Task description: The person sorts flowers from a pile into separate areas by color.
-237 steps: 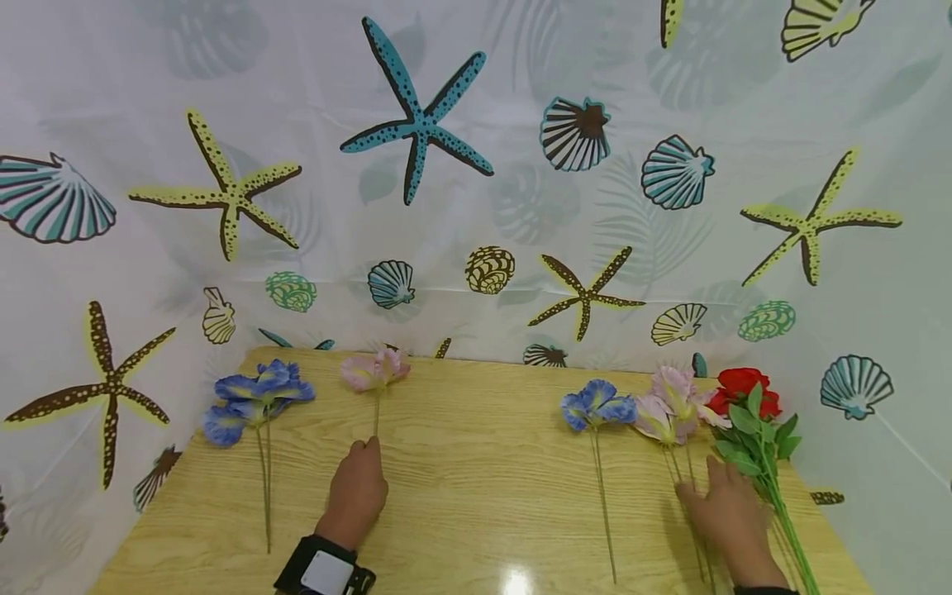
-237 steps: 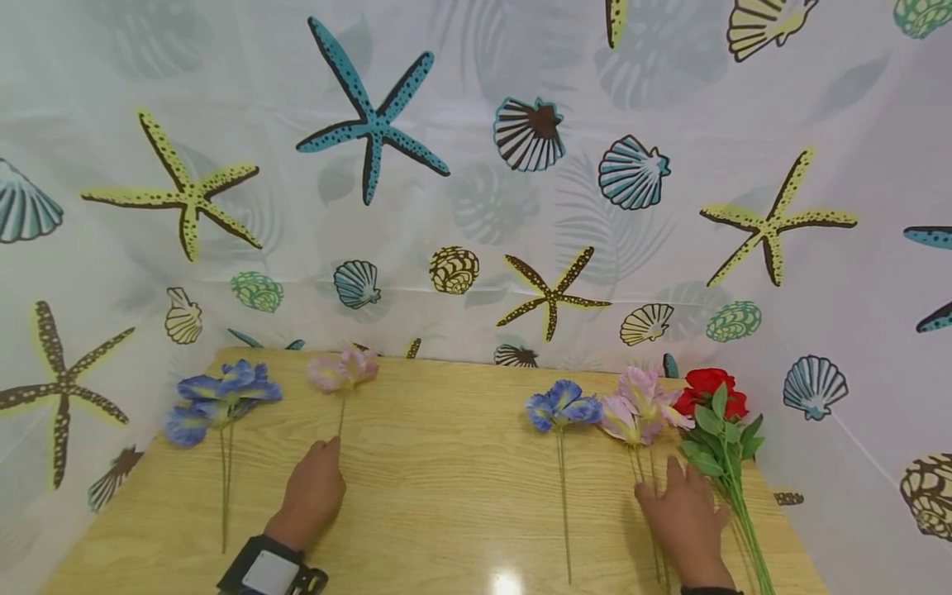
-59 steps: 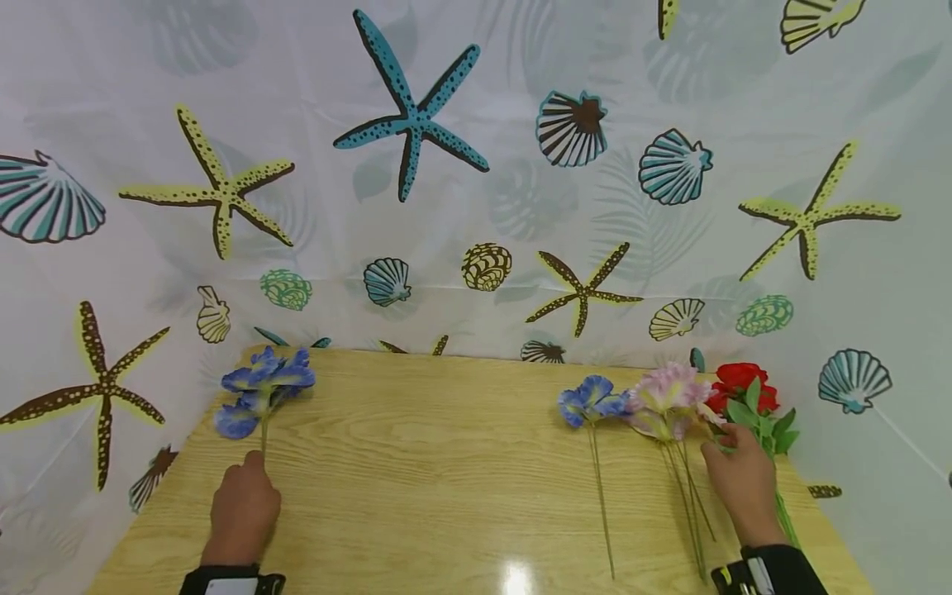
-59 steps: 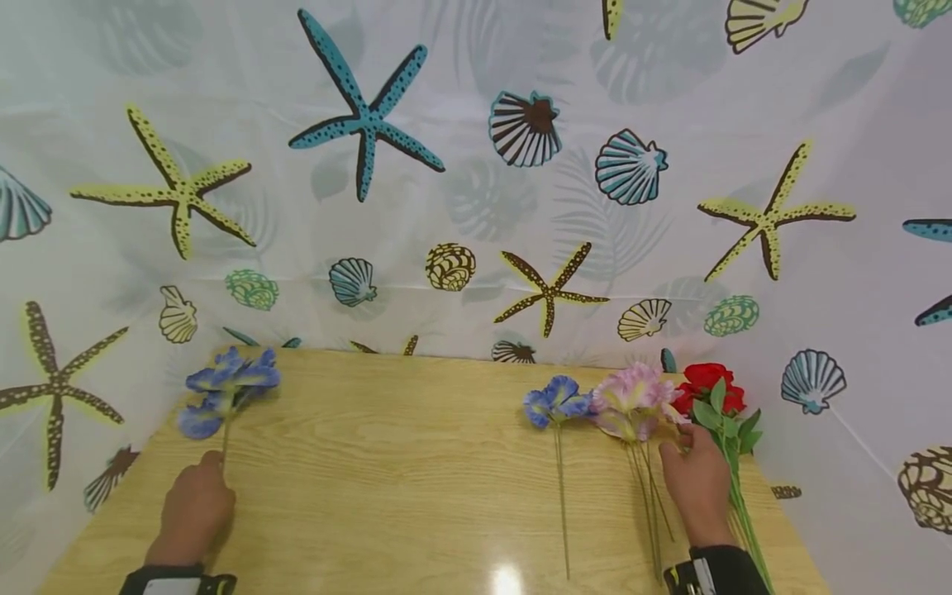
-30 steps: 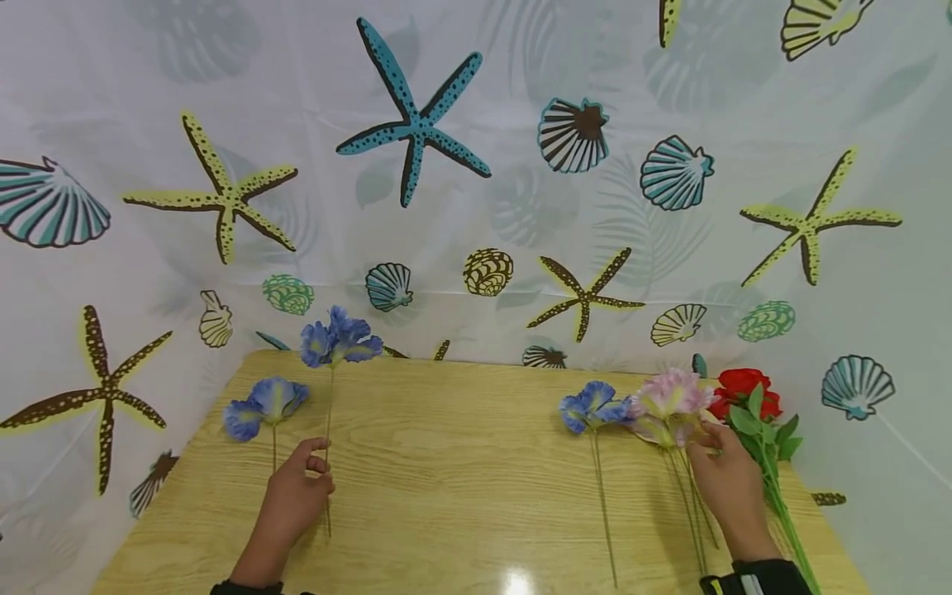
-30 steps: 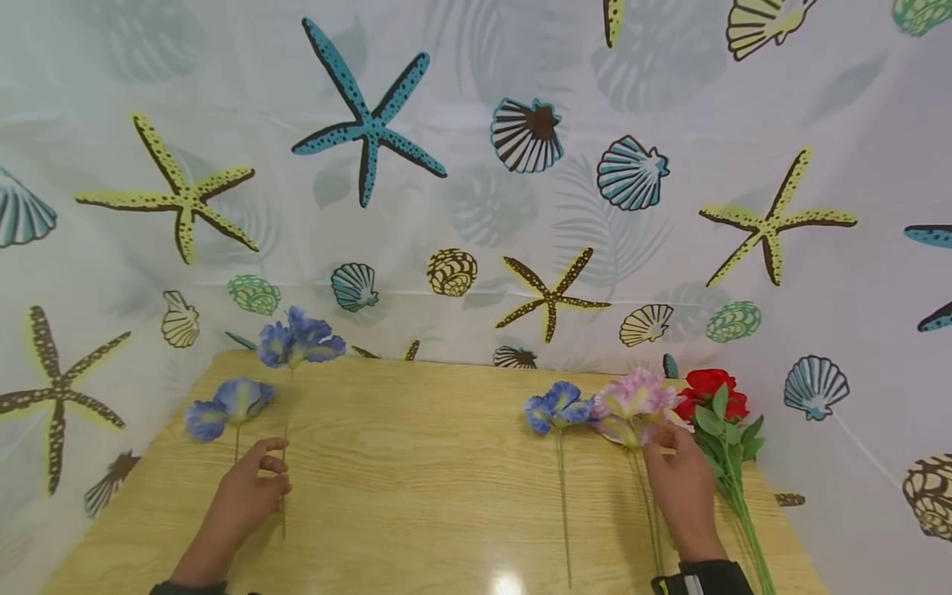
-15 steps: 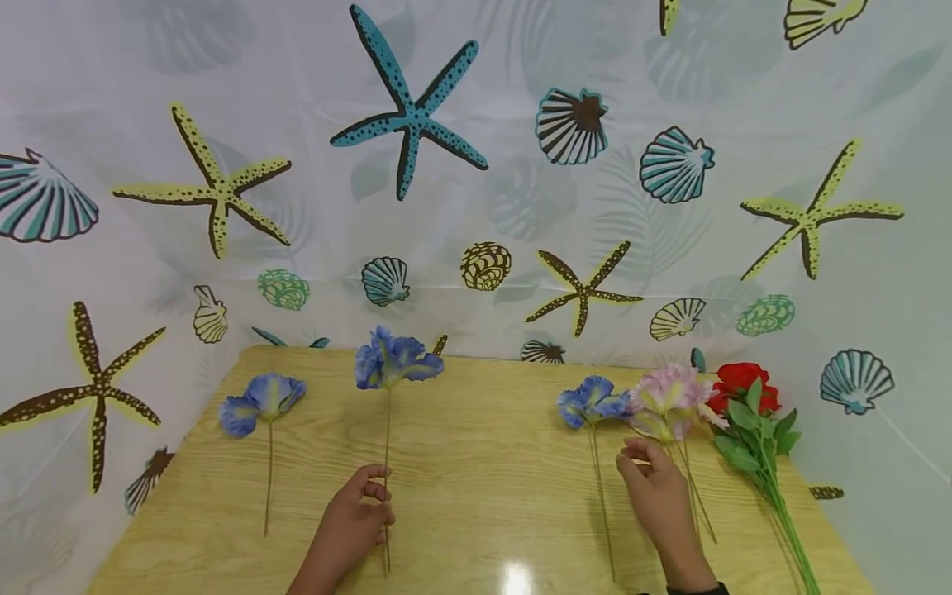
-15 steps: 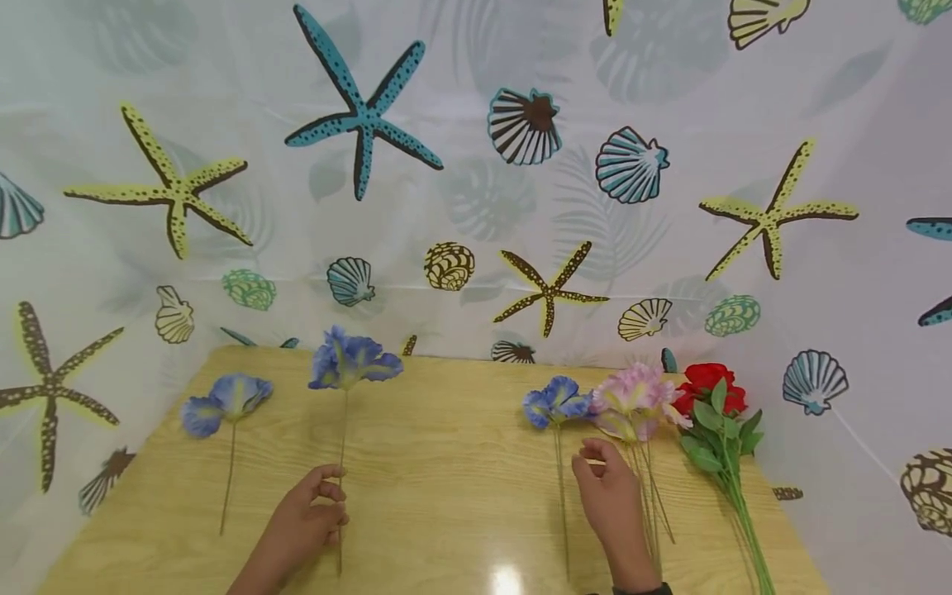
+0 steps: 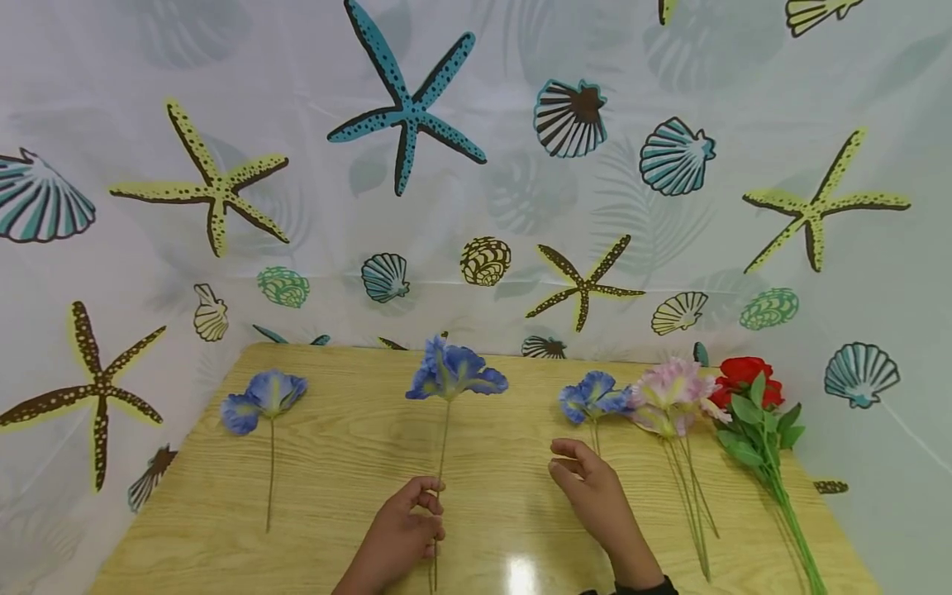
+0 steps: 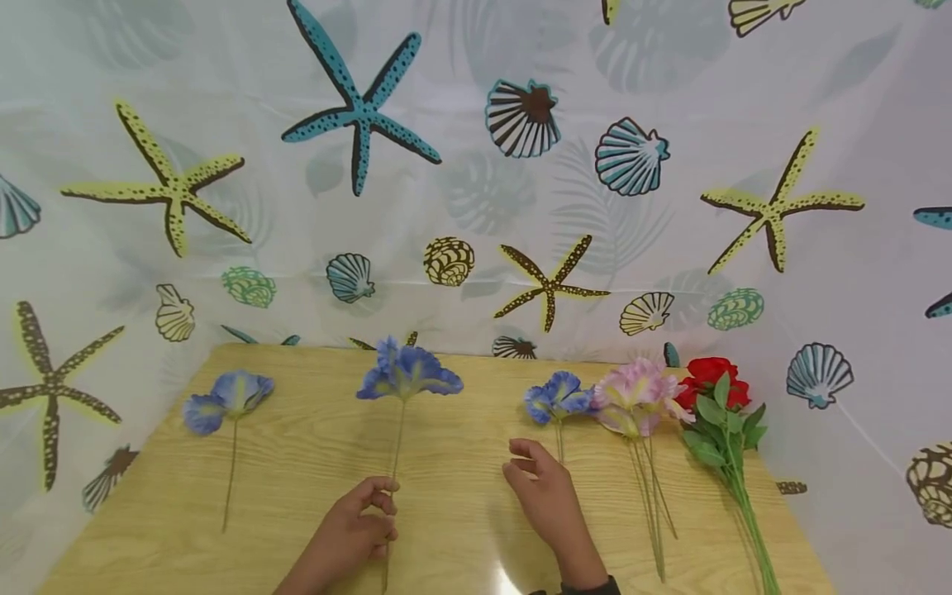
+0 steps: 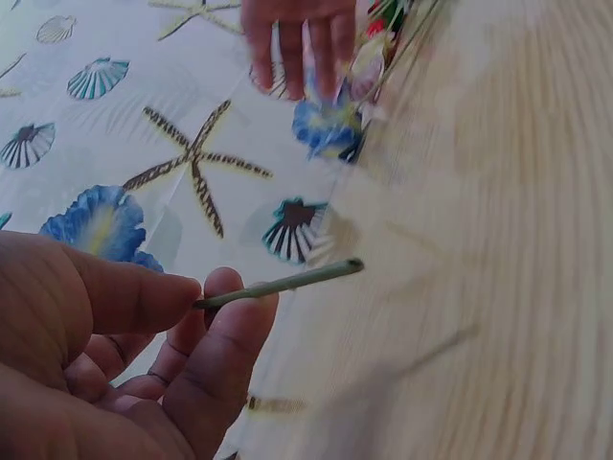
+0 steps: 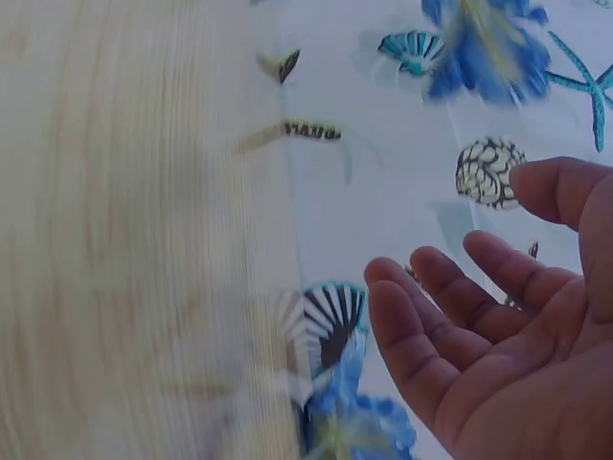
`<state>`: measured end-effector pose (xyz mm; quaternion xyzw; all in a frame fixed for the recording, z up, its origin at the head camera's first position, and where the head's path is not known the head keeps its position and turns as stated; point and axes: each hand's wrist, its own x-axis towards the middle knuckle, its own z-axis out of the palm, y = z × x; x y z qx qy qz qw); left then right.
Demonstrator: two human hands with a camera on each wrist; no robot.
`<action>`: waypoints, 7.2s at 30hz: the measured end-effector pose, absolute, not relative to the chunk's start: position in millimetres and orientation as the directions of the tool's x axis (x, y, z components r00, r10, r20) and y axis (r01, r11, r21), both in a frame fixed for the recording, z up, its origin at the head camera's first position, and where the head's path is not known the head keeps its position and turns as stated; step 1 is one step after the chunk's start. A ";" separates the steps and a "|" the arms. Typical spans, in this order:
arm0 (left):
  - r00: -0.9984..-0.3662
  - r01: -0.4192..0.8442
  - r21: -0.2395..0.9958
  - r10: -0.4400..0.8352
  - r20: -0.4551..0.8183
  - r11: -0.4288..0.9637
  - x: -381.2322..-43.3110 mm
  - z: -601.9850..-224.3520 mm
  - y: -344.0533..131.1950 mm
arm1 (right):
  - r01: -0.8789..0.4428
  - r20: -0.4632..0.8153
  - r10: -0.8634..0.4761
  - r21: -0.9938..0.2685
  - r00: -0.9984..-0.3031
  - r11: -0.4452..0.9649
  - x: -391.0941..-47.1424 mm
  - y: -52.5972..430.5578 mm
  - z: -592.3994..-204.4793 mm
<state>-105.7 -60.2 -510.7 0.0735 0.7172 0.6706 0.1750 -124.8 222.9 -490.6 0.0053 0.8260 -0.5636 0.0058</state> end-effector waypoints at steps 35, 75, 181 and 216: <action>-0.835 -0.110 0.974 0.513 -0.198 0.197 -98.0 -507.4 -9.4 | -0.153 0.147 -0.045 -0.968 -0.988 0.196 -91.1 139.4 -459.3; -0.952 0.262 0.349 0.182 0.246 0.900 -155.9 -535.6 -128.8 | 0.026 0.119 0.232 -0.841 -0.965 0.541 -143.4 256.6 -506.8; -0.888 -0.131 0.991 0.446 -0.115 -0.006 -94.4 -499.1 -7.7 | -0.125 0.129 0.005 -0.963 -0.992 0.237 -110.5 142.2 -473.1; -0.935 0.314 0.390 0.210 0.286 0.866 -108.8 -516.1 -44.9 | 0.042 0.072 0.180 -0.829 -0.981 0.558 -157.5 217.1 -487.8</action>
